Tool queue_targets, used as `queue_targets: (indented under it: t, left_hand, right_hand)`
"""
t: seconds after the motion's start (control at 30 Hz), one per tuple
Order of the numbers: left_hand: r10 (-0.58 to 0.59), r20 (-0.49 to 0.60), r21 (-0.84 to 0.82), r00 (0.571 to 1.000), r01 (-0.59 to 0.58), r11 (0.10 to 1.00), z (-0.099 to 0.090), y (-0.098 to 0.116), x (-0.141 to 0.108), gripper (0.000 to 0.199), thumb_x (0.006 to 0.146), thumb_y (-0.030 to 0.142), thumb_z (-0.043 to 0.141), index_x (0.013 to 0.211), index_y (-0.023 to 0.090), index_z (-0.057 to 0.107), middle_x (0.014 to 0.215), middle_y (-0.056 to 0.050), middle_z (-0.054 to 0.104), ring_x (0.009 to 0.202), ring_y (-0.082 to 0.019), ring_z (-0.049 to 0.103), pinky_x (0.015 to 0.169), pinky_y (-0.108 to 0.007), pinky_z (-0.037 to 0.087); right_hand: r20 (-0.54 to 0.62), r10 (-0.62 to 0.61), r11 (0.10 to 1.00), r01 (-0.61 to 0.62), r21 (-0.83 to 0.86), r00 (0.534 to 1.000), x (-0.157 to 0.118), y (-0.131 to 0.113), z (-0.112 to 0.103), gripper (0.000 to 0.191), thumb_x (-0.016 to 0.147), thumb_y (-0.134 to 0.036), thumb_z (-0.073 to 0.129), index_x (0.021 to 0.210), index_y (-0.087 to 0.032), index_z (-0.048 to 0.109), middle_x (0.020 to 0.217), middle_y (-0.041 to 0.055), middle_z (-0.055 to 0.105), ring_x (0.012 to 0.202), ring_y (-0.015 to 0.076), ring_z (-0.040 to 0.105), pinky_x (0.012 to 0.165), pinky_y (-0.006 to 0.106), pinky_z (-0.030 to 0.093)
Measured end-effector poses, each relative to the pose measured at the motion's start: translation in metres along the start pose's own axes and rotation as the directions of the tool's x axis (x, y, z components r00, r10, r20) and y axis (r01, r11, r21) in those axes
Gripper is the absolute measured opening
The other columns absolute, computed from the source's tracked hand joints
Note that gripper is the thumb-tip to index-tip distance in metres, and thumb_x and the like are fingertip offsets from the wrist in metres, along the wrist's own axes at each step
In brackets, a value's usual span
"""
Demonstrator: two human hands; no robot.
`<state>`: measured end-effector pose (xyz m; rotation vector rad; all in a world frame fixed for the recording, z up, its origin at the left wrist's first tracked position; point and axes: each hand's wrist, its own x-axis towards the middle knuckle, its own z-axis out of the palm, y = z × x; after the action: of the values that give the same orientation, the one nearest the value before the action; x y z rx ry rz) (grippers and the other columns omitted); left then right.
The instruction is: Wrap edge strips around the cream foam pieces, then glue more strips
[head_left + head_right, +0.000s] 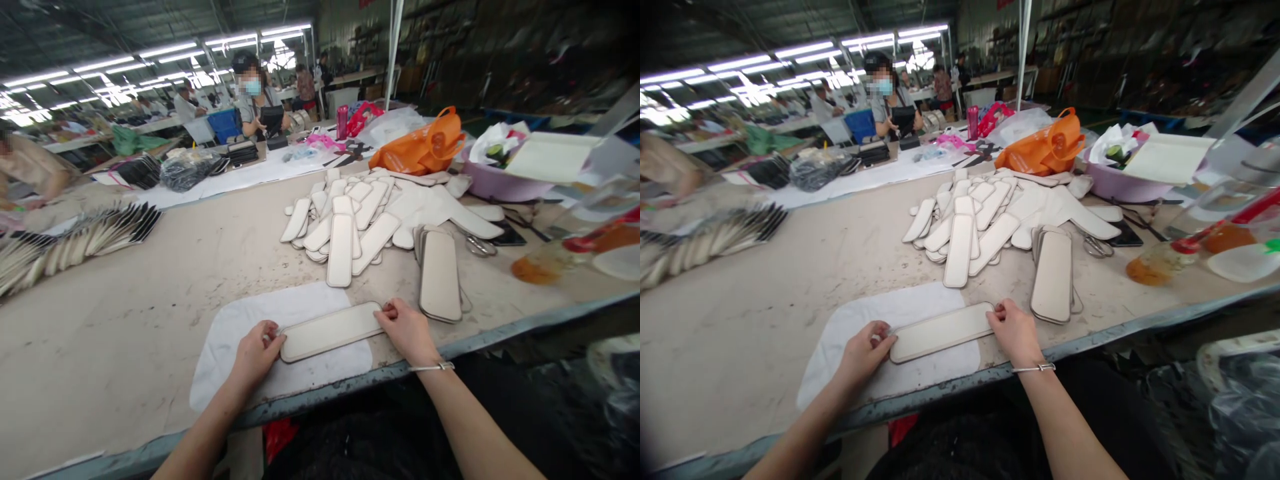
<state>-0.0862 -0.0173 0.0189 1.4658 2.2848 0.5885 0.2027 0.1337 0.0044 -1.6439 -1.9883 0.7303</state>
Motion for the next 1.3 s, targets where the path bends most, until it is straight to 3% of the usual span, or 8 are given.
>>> queue_targets:
  t: [0.07, 0.17, 0.27, 0.4, 0.9, 1.3]
  left_hand:
    - [0.124, -0.063, -0.044, 0.99, -0.127, 0.991, 0.001, -0.007, -0.01, 0.025, 0.083, 0.035, 0.051, 0.098, 0.016, 0.056, 0.097, -0.007, 0.061, 0.065, -0.012, 0.059, 0.066, -0.027, 0.049]
    - [0.365, -0.098, -0.048, 0.926, -0.371, 0.927, 0.003, -0.014, -0.026, 0.024, 0.085, 0.029, 0.051, 0.104, 0.017, 0.06, 0.114, -0.011, 0.056, 0.087, -0.016, 0.061, 0.078, -0.029, 0.051]
    - [0.521, -0.082, -0.003, 0.849, -0.523, 0.852, 0.004, -0.018, -0.033, 0.024, 0.085, 0.022, 0.053, 0.106, 0.019, 0.062, 0.111, -0.01, 0.059, 0.104, -0.02, 0.056, 0.089, -0.033, 0.048]
    - [0.616, -0.119, 0.032, 0.778, -0.618, 0.786, 0.008, -0.019, -0.03, 0.022, 0.084, 0.017, 0.055, 0.103, 0.02, 0.065, 0.101, -0.008, 0.065, 0.092, -0.017, 0.06, 0.081, -0.031, 0.051]
    - [0.694, -0.165, 0.078, 0.701, -0.692, 0.718, 0.009, -0.022, -0.022, 0.018, 0.083, 0.018, 0.057, 0.097, 0.02, 0.067, 0.096, -0.006, 0.066, 0.087, -0.016, 0.061, 0.077, -0.029, 0.053]
    - [0.678, -0.165, 0.079, 0.717, -0.675, 0.733, 0.011, -0.023, -0.022, 0.016, 0.083, 0.019, 0.056, 0.095, 0.019, 0.068, 0.096, -0.006, 0.066, 0.088, -0.016, 0.062, 0.078, -0.028, 0.054]
  right_hand:
    - [0.008, 0.002, 1.0, -0.002, -0.01, 1.0, 0.0, 0.001, 0.0, 0.015, 0.074, -0.037, 0.055, 0.075, -0.022, 0.056, 0.069, -0.001, 0.066, 0.065, 0.0153, 0.061, 0.066, 0.027, 0.042]
    - [0.021, 0.01, 1.0, -0.01, -0.022, 1.0, 0.001, 0.0, -0.001, 0.015, 0.074, -0.037, 0.055, 0.076, -0.023, 0.056, 0.069, -0.0016, 0.066, 0.066, 0.0151, 0.062, 0.065, 0.026, 0.042]
    - [0.026, 0.013, 0.999, -0.012, -0.042, 1.0, 0.0, -0.001, -0.001, 0.015, 0.074, -0.037, 0.055, 0.077, -0.023, 0.057, 0.07, -0.0014, 0.066, 0.067, 0.0154, 0.062, 0.065, 0.026, 0.042]
    - [0.04, 0.016, 0.999, -0.015, -0.031, 0.999, 0.0, -0.002, -0.001, 0.016, 0.074, -0.037, 0.055, 0.077, -0.022, 0.057, 0.07, -0.0014, 0.066, 0.067, 0.0155, 0.062, 0.064, 0.026, 0.042]
    - [0.025, 0.021, 0.999, -0.022, 0.033, 0.999, 0.001, -0.004, -0.002, 0.011, 0.074, -0.032, 0.054, 0.075, -0.022, 0.058, 0.067, -0.0024, 0.066, 0.064, 0.0136, 0.061, 0.066, 0.025, 0.043]
    - [0.017, 0.001, 0.999, -0.002, 0.034, 1.0, 0.0, -0.002, 0.0, 0.009, 0.075, -0.03, 0.053, 0.077, -0.022, 0.058, 0.067, -0.0033, 0.065, 0.064, 0.0128, 0.061, 0.066, 0.024, 0.042]
